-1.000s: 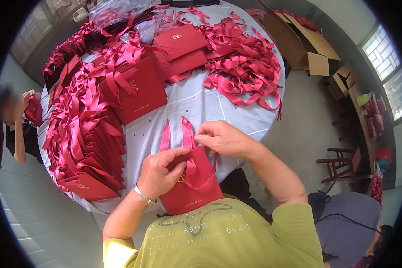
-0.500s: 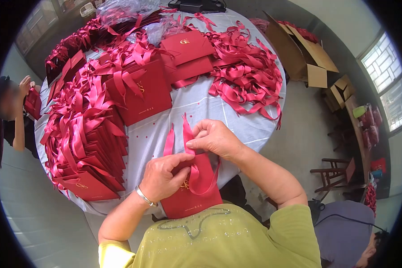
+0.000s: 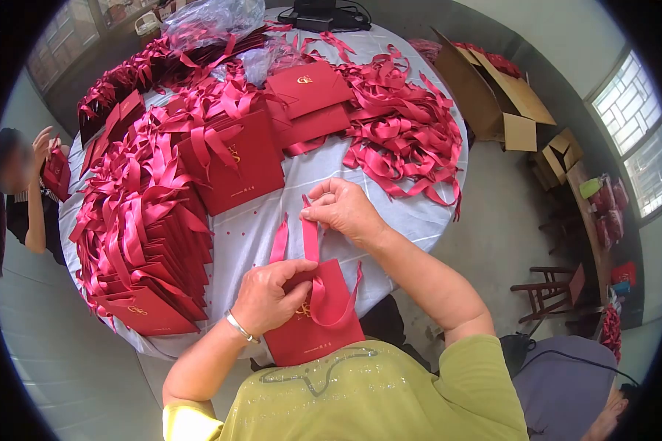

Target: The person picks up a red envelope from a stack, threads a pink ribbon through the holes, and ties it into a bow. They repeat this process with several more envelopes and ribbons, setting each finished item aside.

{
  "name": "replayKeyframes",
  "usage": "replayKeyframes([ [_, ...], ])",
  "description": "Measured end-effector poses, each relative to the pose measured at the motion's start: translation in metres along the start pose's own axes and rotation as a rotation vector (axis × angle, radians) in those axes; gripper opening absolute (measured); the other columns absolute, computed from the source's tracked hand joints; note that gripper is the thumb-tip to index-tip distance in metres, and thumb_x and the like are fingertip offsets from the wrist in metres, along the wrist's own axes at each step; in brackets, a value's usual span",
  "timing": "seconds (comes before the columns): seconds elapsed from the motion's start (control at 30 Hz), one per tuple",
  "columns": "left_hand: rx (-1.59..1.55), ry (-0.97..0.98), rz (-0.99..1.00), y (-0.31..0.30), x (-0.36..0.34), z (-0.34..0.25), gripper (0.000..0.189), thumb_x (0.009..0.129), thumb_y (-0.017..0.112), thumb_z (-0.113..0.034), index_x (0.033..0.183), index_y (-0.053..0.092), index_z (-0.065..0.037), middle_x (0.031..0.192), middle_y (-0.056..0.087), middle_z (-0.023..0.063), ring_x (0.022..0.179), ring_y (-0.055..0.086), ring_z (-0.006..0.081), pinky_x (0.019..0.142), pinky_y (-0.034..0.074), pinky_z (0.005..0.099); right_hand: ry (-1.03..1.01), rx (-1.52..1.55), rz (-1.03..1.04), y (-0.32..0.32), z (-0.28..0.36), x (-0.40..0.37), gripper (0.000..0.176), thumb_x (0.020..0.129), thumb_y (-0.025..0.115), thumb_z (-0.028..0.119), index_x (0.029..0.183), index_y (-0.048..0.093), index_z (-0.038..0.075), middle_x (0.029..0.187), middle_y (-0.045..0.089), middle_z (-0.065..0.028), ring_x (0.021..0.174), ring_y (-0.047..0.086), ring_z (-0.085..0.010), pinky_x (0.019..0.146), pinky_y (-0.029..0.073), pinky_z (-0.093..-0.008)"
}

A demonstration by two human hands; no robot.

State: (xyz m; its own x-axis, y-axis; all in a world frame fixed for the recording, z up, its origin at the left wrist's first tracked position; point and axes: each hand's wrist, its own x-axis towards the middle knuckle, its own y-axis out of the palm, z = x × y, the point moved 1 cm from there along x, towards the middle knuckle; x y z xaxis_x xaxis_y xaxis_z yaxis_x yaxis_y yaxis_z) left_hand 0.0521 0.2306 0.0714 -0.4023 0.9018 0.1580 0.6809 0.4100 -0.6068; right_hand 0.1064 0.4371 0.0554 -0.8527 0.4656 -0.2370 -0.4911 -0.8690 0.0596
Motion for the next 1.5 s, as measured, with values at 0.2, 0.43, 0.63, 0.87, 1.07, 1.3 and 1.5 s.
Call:
replayKeyframes([
  [0.2,-0.054,-0.058,0.020,0.000,0.001,0.003,0.025,0.082,0.070,-0.014,0.106,0.073,-0.007,0.092,0.073,0.0142,0.084,0.072,0.0291,0.076,0.057,0.0362,-0.090,-0.092,0.049,-0.001,-0.013,0.004,0.033,0.086,0.077,0.010,0.109,0.056,0.001,0.086,0.070,-0.0060,0.071,0.064,-0.0086,0.062,0.050,-0.0219],
  [0.43,-0.072,-0.129,0.031,0.001,0.004,0.009,0.023,0.083,0.069,-0.011,0.106,0.072,-0.006,0.095,0.074,0.0136,0.087,0.073,0.0270,0.079,0.056,0.0351,-0.655,-0.625,0.249,-0.012,0.016,-0.082,0.030,0.072,0.084,0.016,0.097,0.070,0.007,0.101,0.068,-0.0093,0.081,0.065,-0.0219,0.075,0.052,-0.0332],
  [0.63,-0.115,-0.042,0.020,0.006,0.003,0.015,0.016,0.085,0.069,-0.007,0.101,0.072,-0.007,0.088,0.074,0.0111,0.077,0.072,0.0232,0.070,0.055,0.0326,-0.809,-1.019,0.363,-0.014,0.010,-0.131,0.026,0.069,0.085,0.016,0.087,0.068,0.008,0.118,0.063,-0.0099,0.107,0.059,-0.0297,0.090,0.047,-0.0427],
  [0.87,-0.064,-0.062,-0.034,0.009,0.004,0.012,0.010,0.086,0.072,-0.009,0.095,0.071,-0.007,0.083,0.073,0.0099,0.072,0.071,0.0237,0.066,0.054,0.0332,-0.520,-0.513,0.211,-0.014,0.036,-0.159,0.014,0.078,0.078,0.000,0.088,0.068,0.002,0.082,0.069,-0.0095,0.069,0.064,-0.0175,0.061,0.047,-0.0312],
  [1.07,-0.030,-0.054,-0.053,0.007,0.004,0.011,0.011,0.086,0.072,-0.015,0.094,0.071,-0.007,0.082,0.071,0.0121,0.074,0.069,0.0294,0.067,0.054,0.0367,-0.358,0.497,0.563,-0.009,0.045,-0.144,0.052,0.066,0.074,-0.014,0.116,0.063,-0.009,0.088,0.071,-0.0216,0.080,0.071,-0.0280,0.069,0.055,-0.0319],
  [1.3,-0.022,-0.056,-0.056,0.007,0.004,0.012,0.011,0.086,0.072,-0.015,0.093,0.071,-0.007,0.083,0.071,0.0125,0.076,0.069,0.0304,0.067,0.054,0.0381,-0.725,0.314,0.351,-0.004,0.038,-0.129,0.037,0.079,0.072,-0.003,0.115,0.065,-0.006,0.093,0.071,-0.0258,0.075,0.071,-0.0283,0.067,0.057,-0.0352],
  [1.5,-0.022,-0.039,-0.111,0.007,0.004,0.011,0.013,0.086,0.072,-0.013,0.096,0.069,-0.006,0.086,0.072,0.0127,0.077,0.070,0.0310,0.068,0.054,0.0376,-1.077,-0.604,0.029,0.005,0.073,-0.119,0.008,0.092,0.063,0.001,0.096,0.069,0.000,0.105,0.065,-0.0185,0.080,0.066,-0.0160,0.063,0.050,-0.0282],
])
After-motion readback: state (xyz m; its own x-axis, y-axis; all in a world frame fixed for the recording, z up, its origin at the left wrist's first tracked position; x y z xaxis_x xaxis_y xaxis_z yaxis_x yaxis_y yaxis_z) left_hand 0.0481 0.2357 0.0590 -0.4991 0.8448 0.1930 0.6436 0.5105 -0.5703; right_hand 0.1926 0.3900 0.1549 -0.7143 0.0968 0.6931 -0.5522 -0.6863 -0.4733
